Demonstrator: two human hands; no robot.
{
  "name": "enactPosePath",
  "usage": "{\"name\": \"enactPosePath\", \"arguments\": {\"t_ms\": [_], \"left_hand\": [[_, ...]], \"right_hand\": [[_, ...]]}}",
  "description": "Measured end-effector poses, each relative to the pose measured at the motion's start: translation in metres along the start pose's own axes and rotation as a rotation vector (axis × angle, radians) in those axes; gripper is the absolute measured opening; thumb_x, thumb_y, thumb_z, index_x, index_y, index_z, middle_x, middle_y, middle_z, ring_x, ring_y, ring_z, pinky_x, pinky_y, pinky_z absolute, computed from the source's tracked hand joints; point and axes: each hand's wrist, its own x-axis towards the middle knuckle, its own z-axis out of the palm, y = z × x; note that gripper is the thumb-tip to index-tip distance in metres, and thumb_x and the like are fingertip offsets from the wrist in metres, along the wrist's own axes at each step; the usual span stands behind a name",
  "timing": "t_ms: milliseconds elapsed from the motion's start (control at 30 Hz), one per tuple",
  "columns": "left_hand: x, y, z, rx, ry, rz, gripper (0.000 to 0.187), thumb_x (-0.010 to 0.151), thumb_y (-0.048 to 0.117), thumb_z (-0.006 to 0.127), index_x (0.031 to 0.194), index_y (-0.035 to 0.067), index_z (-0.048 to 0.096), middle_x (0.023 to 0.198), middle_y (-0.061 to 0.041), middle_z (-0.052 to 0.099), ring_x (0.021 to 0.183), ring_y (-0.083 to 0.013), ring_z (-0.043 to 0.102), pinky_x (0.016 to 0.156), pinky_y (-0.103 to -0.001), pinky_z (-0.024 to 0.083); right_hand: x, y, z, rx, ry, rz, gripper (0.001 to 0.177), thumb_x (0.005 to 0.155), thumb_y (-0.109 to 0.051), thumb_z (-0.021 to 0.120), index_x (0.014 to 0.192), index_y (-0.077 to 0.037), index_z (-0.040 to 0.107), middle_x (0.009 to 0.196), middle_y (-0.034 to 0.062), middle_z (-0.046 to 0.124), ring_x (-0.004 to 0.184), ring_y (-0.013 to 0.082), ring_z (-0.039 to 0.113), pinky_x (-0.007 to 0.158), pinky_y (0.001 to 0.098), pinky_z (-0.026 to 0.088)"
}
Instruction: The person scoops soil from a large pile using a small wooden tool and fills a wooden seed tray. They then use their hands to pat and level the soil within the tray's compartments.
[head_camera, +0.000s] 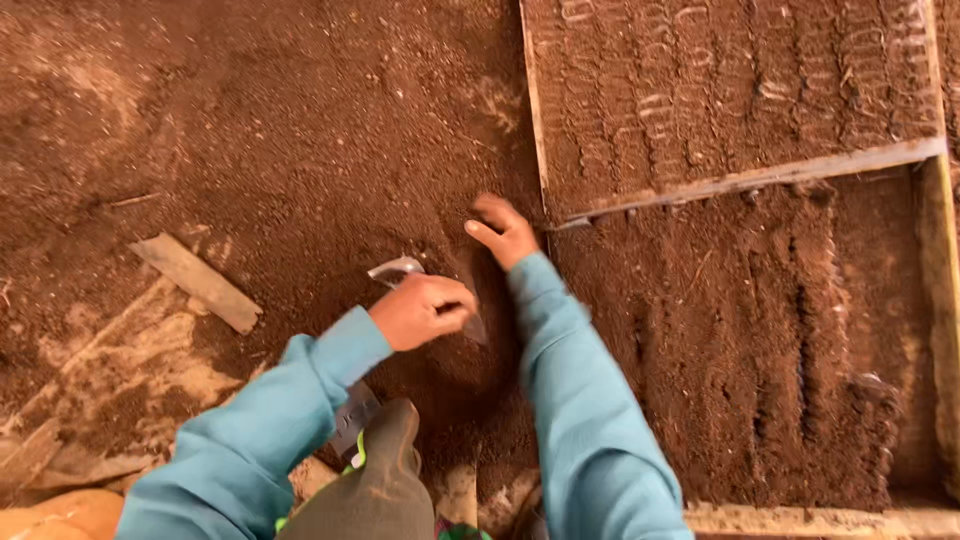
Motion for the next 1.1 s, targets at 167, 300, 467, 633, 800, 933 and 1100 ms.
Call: {"name": "enactPosePath", "arguments": {"t_ms": [167,300,467,633,800,933,1100], "left_hand": [[0.009,-0.004,0.007,0.094,-0.128,0.085,0.011,0.092,0.019,0.063,0.095,0.013,0.072,0.078,-0.006,0.066,0.074,-0.0253,0.062,0.076,-0.043,0.054],[0.005,-0.006,0.012,0.529,-0.253,0.072,0.026,0.097,0.030,0.056,0.102,0.012,0.074,0.069,-0.009,0.055,0.063,-0.0209,0.046,0.064,-0.038,0.048],[0.015,-0.025,0.025,0.396,-0.218,0.117,0.016,0.094,0.025,0.061,0.100,0.016,0.073,0.071,-0.013,0.061,0.075,-0.0293,0.057,0.071,-0.041,0.051],[0.009,-0.017,0.025,0.537,-0.220,0.182,0.015,0.094,0.023,0.059,0.093,0.013,0.071,0.078,-0.014,0.063,0.084,-0.0305,0.059,0.073,-0.039,0.051],[0.007,-0.017,0.023,0.375,-0.197,0.018,0.014,0.094,0.020,0.060,0.096,0.011,0.071,0.080,-0.015,0.063,0.083,-0.0328,0.061,0.073,-0.045,0.053],[0.017,0.006,0.022,0.228,-0.251,0.021,0.016,0.097,0.020,0.056,0.096,0.014,0.071,0.078,-0.013,0.063,0.083,-0.0298,0.060,0.075,-0.040,0.052],[0.030,0.026,0.020,0.593,-0.267,0.297,0.024,0.099,0.027,0.056,0.091,0.009,0.071,0.076,-0.016,0.060,0.079,-0.0304,0.058,0.075,-0.041,0.052]], "right_hand": [[-0.028,-0.049,0.009,0.737,0.229,0.672,0.062,0.087,-0.037,0.077,0.138,-0.010,0.055,0.139,0.0248,0.051,0.123,0.0433,0.054,0.096,0.0584,0.049],[-0.076,-0.146,-0.029,-0.032,-0.043,0.213,0.076,0.102,-0.052,0.001,0.126,-0.011,0.061,0.147,0.0172,0.042,0.142,0.0381,0.033,0.117,0.0485,0.026],[-0.069,-0.119,-0.012,0.077,0.030,0.614,0.066,0.100,-0.062,0.041,0.140,-0.010,0.051,0.152,0.0181,0.037,0.144,0.0397,0.026,0.122,0.0558,0.022],[-0.084,-0.122,-0.020,0.381,0.153,0.771,0.062,0.101,-0.047,0.053,0.151,-0.014,0.040,0.160,0.0120,0.024,0.148,0.0397,0.011,0.120,0.0610,0.013],[-0.082,-0.098,-0.006,0.296,0.198,0.740,0.087,0.088,-0.079,0.036,0.121,-0.005,0.069,0.114,0.0249,0.067,0.106,0.0420,0.064,0.086,0.0490,0.053],[-0.087,-0.144,-0.014,0.389,0.167,0.764,0.072,0.093,-0.062,0.053,0.145,-0.012,0.050,0.152,0.0148,0.040,0.141,0.0407,0.033,0.114,0.0569,0.034],[-0.103,-0.141,-0.030,0.382,0.293,0.533,0.044,0.096,-0.039,0.052,0.110,-0.001,0.069,0.127,0.0270,0.056,0.122,0.0446,0.049,0.105,0.0581,0.038]]}}
